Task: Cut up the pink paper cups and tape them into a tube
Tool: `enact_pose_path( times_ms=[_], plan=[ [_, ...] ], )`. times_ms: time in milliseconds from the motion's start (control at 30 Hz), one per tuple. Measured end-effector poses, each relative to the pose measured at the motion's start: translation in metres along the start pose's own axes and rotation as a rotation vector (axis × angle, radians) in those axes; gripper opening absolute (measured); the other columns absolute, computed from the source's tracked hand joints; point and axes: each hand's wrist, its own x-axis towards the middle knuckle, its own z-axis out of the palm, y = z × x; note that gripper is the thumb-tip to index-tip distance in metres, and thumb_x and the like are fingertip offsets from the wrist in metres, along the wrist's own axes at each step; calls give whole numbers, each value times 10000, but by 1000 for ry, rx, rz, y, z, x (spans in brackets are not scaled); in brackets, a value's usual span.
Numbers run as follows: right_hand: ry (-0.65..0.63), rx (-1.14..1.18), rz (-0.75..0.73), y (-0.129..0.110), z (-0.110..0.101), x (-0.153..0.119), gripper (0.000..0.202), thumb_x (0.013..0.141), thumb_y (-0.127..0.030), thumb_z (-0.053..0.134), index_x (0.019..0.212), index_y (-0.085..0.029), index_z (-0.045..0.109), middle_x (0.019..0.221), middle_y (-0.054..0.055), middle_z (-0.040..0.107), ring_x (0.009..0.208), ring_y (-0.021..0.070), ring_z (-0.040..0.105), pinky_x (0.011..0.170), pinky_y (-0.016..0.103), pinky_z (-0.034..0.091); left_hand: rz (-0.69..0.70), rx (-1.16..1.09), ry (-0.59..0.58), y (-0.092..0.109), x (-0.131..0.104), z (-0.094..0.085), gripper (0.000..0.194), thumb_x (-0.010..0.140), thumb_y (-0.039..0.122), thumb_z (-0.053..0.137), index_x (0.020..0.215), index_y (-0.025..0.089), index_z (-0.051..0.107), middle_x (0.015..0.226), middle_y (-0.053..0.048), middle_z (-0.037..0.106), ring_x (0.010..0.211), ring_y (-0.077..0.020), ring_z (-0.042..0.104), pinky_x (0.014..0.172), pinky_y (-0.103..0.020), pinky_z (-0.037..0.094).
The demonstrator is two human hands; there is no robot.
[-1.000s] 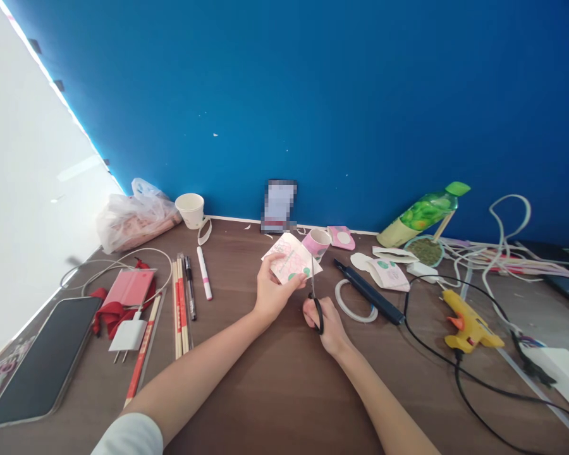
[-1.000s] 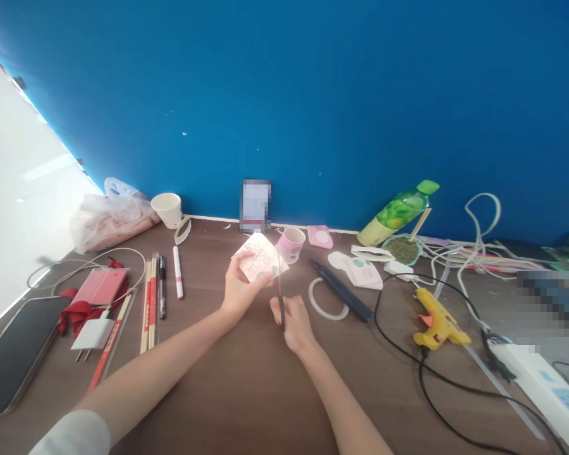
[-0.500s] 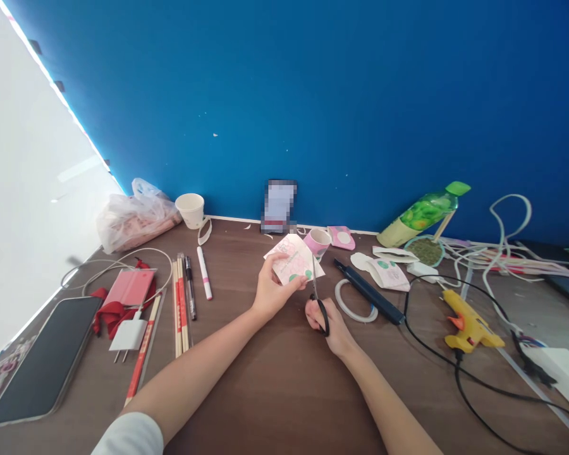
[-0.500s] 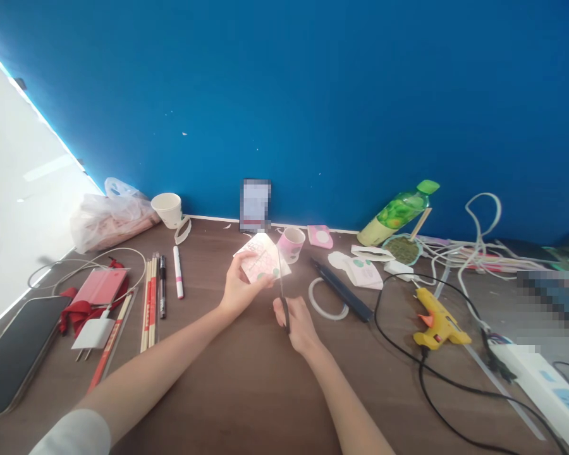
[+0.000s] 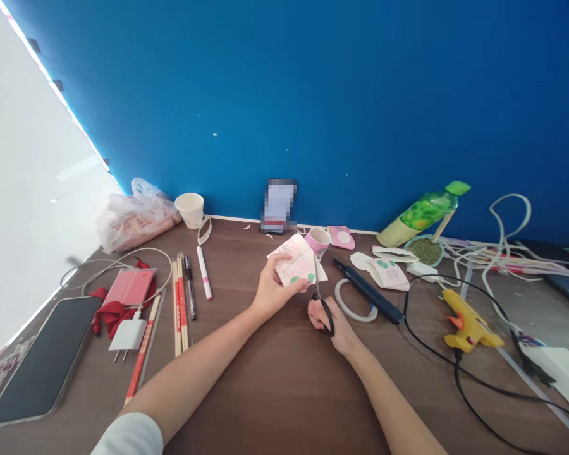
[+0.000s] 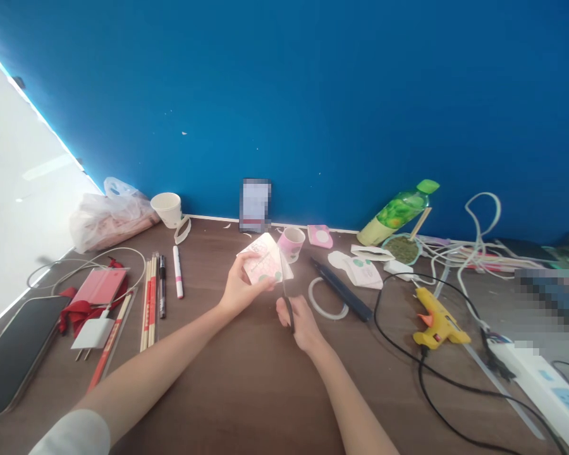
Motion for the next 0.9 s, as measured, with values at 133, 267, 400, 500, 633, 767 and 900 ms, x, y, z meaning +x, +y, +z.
enact_pose_path(
  times_ms=[133,267,400,500,633,767,900],
  plan=[
    [-6,-75,16,-2,-6,-1,584,820,-691,276,490,-210,309,450,-32,333,451,98,316,473,272,251,-23,-14,-33,0,-1,-1,482,582,238,781,961,191,487,1018,-37,535,688,-150,653,589,-331,601],
    [-12,-117,27,-1,-10,-1,608,800,-719,275,464,-213,295,419,-35,323,438,93,288,468,277,238,-46,-44,-77,-2,0,-3,493,588,242,781,970,199,471,937,-17,561,710,-170,660,591,-332,601],
    [-16,-124,15,1,-11,-2,622,790,-736,272,457,-212,300,413,-35,320,433,91,280,463,276,228,-53,-52,-93,-4,1,-3,508,586,256,784,974,202,460,891,-8,579,702,-174,664,594,-336,599],
    [-23,-127,13,2,-11,-2,630,792,-738,266,450,-209,305,406,-36,318,430,90,274,459,273,224,-59,-24,-88,-3,1,-3,505,587,270,782,969,201,459,897,-11,587,709,-177,668,606,-341,599],
    [-26,-137,12,4,-10,-1,631,803,-724,258,444,-208,307,397,-38,314,428,89,262,458,272,225,-50,-29,-94,-2,1,-3,498,591,263,778,972,197,463,917,-17,585,719,-180,670,601,-336,598],
    [-20,-150,8,4,-10,-1,619,814,-705,270,443,-210,297,393,-39,307,427,89,266,467,277,223,-50,-32,-95,-2,1,-3,503,588,257,781,975,198,466,902,-15,591,694,-175,669,603,-343,599],
    [-31,-102,13,5,-12,-3,594,811,-706,279,481,-212,307,427,-37,331,437,95,300,474,277,225,-90,-6,-121,0,-1,-3,510,579,261,786,980,203,475,855,-15,614,726,-189,669,615,-351,599]
  ],
)
